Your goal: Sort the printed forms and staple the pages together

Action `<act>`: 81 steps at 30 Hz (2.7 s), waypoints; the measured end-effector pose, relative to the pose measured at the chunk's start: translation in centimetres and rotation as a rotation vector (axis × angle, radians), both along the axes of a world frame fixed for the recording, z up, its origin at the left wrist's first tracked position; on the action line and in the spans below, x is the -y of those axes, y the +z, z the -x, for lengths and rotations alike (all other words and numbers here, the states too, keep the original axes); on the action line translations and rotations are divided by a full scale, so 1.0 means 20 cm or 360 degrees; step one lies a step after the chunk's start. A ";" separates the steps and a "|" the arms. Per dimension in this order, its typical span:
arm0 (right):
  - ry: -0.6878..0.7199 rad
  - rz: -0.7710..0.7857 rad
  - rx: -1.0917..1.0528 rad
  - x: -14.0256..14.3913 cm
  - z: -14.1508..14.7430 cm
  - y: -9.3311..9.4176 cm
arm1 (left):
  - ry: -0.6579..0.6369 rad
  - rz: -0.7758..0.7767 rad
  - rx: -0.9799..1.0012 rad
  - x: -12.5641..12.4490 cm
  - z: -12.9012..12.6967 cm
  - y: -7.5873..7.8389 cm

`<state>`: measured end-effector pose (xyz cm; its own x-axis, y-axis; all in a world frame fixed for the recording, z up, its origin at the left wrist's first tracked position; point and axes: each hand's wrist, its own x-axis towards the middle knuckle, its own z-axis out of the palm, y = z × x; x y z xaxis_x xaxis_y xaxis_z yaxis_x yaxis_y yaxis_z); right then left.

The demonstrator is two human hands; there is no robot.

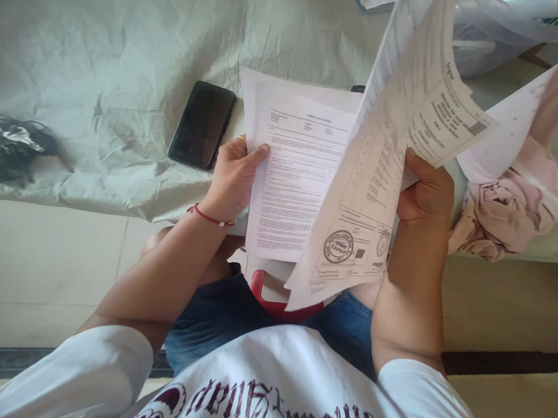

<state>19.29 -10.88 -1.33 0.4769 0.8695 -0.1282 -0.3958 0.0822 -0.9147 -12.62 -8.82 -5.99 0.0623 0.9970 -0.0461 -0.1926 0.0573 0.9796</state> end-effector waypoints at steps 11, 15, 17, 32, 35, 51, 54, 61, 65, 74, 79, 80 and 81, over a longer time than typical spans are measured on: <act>0.0038 0.0077 0.0254 0.01 -0.01 -0.04 | 0.0043 0.0007 0.0029 0.00 -0.01 0.01; -0.0036 0.0083 0.0471 0.01 -0.04 -0.07 | 0.0046 0.0001 0.0030 0.00 -0.02 0.01; -0.0040 0.0074 0.0545 0.01 -0.05 -0.08 | 0.0045 0.0008 0.0026 0.01 -0.01 0.01; 0.0166 0.0208 0.0418 0.04 -0.03 -0.06 | 0.0066 0.0057 -0.0002 0.00 -0.01 0.00; 0.0199 0.0219 0.0463 0.03 -0.05 -0.07 | 0.0080 0.0065 -0.0006 0.00 -0.01 0.00; 0.0212 0.0171 0.0457 0.04 0.01 -0.09 | 0.0000 0.0021 0.0009 0.02 -0.02 0.05; 0.0221 0.0195 0.0439 0.03 0.01 -0.10 | -0.0016 0.0024 0.0027 0.01 -0.01 0.04; 0.0219 0.0207 0.0451 0.04 0.02 -0.12 | -0.0005 0.0034 0.0028 0.00 -0.01 0.00; 0.0165 0.0110 0.0671 0.05 0.01 -0.11 | 0.0013 0.0005 0.0074 0.01 -0.01 0.01; 0.0072 0.0042 0.0648 0.06 -0.15 -0.08 | 0.0012 0.0031 0.0118 0.00 -0.01 0.00; -0.0031 -0.0029 0.0643 0.04 -0.19 -0.08 | 0.0006 0.0029 0.0136 0.00 0.00 0.01; -0.0012 -0.0021 0.0641 0.04 -0.18 -0.08 | -0.0002 0.0027 0.0139 0.00 0.00 0.01; 0.0023 -0.0008 0.0636 0.05 -0.17 -0.08 | -0.0007 0.0026 0.0140 0.00 0.00 0.01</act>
<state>22.65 -11.79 -2.96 0.4761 0.8767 0.0690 -0.0100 0.0838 -0.9964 -12.53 -8.80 -5.78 0.0712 0.9959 -0.0563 -0.2775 0.0740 0.9579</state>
